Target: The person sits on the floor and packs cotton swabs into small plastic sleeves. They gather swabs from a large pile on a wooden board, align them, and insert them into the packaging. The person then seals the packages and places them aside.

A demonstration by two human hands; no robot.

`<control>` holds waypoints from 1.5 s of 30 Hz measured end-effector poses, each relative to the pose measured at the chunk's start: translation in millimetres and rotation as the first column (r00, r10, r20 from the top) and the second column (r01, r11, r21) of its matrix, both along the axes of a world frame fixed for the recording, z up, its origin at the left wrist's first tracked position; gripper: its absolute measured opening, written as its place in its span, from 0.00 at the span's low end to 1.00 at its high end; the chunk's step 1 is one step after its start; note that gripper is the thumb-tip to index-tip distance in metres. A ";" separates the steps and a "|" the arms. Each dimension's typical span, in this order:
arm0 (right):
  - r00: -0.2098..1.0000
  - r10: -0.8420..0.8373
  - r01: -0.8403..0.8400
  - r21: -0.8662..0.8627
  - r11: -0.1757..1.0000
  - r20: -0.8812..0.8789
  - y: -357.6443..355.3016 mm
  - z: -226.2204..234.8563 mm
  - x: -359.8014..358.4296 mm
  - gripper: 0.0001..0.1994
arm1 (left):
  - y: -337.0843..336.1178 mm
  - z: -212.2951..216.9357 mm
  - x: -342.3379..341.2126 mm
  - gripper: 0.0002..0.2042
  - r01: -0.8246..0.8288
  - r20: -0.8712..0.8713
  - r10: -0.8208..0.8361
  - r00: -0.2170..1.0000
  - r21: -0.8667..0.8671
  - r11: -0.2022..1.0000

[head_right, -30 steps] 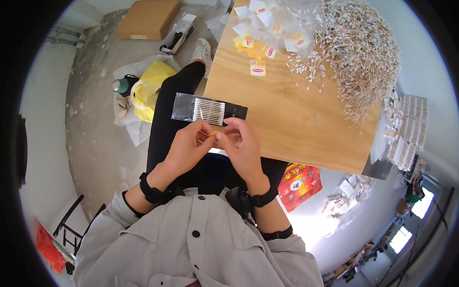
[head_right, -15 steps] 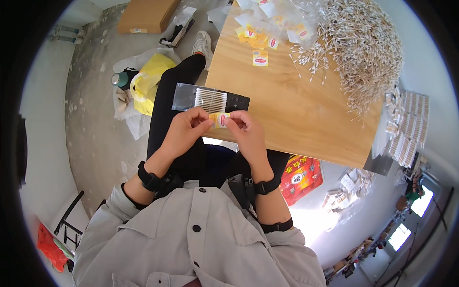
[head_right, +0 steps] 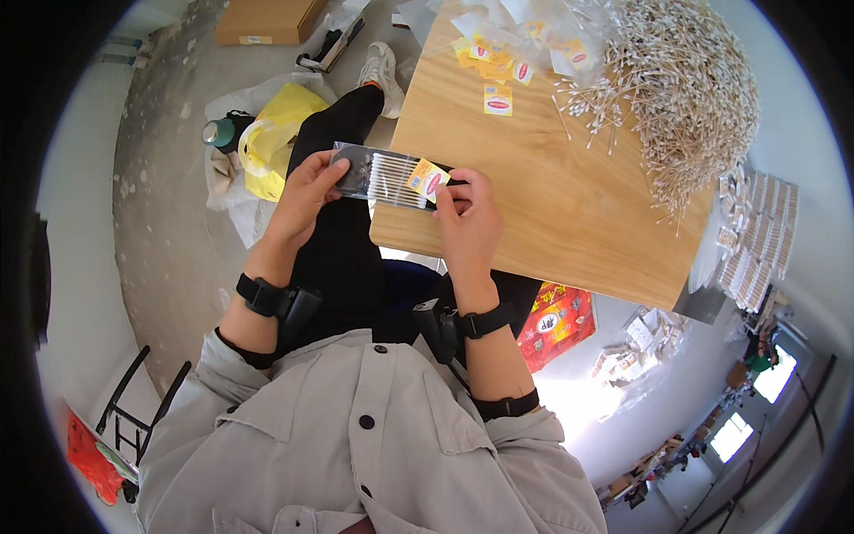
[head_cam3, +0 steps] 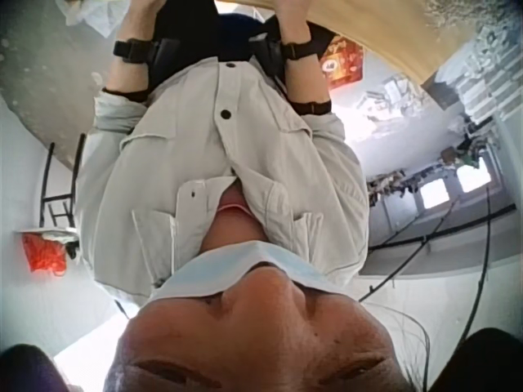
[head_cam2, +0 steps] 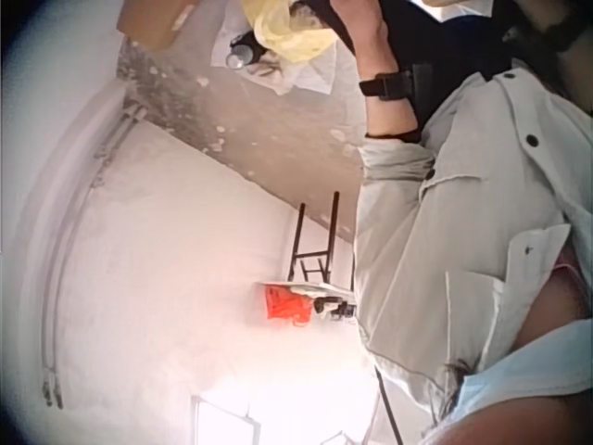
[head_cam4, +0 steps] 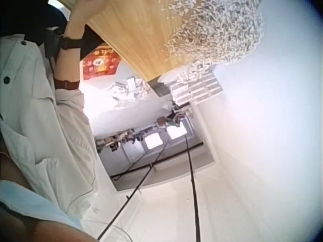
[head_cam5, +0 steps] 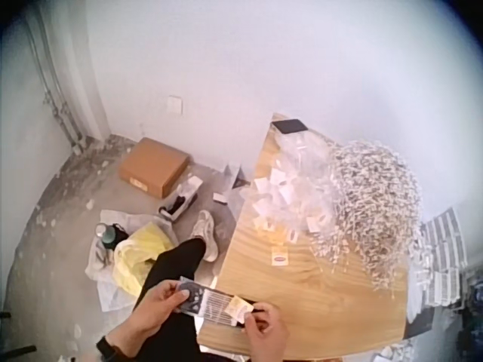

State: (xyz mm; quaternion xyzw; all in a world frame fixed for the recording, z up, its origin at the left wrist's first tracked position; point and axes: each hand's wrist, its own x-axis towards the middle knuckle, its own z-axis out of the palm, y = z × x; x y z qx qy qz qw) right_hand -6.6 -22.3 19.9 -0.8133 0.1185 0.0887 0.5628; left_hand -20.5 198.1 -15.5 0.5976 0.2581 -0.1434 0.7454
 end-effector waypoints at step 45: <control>0.944 -0.156 0.042 0.361 0.932 0.291 64.7 -27.8 -6.4 0.24 | -47.0 -24.7 10.3 0.13 -0.335 0.237 0.287 0.928 0.197 0.922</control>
